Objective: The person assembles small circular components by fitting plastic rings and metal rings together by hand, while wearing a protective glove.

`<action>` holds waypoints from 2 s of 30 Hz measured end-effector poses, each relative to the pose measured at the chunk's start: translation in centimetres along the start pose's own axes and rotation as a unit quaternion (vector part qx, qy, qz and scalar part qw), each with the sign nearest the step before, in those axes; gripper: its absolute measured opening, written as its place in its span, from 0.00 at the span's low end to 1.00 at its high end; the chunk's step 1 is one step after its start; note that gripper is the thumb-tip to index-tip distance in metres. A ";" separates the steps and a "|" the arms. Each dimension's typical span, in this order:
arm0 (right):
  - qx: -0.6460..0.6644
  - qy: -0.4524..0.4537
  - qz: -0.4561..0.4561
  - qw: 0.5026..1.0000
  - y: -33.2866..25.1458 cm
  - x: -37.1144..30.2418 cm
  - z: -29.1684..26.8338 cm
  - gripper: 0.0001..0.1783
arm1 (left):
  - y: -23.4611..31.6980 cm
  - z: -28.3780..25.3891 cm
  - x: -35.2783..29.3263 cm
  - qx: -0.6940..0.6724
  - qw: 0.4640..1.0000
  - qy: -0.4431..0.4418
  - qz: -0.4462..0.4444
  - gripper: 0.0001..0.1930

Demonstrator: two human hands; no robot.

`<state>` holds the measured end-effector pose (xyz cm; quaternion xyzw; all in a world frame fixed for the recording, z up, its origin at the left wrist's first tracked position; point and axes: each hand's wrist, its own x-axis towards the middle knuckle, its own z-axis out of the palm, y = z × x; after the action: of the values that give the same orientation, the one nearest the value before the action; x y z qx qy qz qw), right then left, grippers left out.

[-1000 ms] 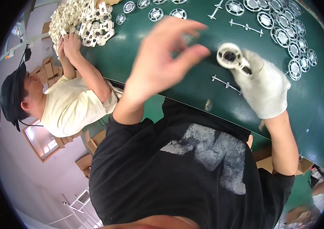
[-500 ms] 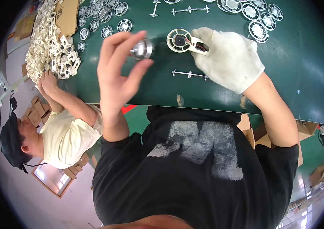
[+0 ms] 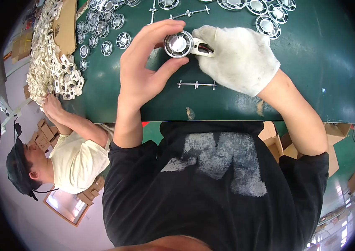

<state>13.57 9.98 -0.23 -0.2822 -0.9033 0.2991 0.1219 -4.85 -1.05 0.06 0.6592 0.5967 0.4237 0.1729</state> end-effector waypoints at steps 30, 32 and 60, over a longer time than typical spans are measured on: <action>0.017 -0.044 -0.017 0.999 -0.5 -1.1 0.8 0.18 | 0.0 -0.3 1.3 -0.201 0.975 -0.083 -0.039 0.11; 0.098 -0.044 0.006 0.994 -2.2 -0.5 -0.2 0.26 | -1.4 -2.3 2.4 -0.141 0.989 -0.025 -0.047 0.07; 0.052 0.142 -0.203 0.967 -1.4 0.4 1.9 0.30 | -4.7 -13.9 -3.4 0.242 0.942 0.064 -0.222 0.21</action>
<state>11.92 8.35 -0.81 -0.1263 -0.8982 0.2715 0.3218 -18.22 -6.95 3.48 0.5034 0.8224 0.2585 0.0588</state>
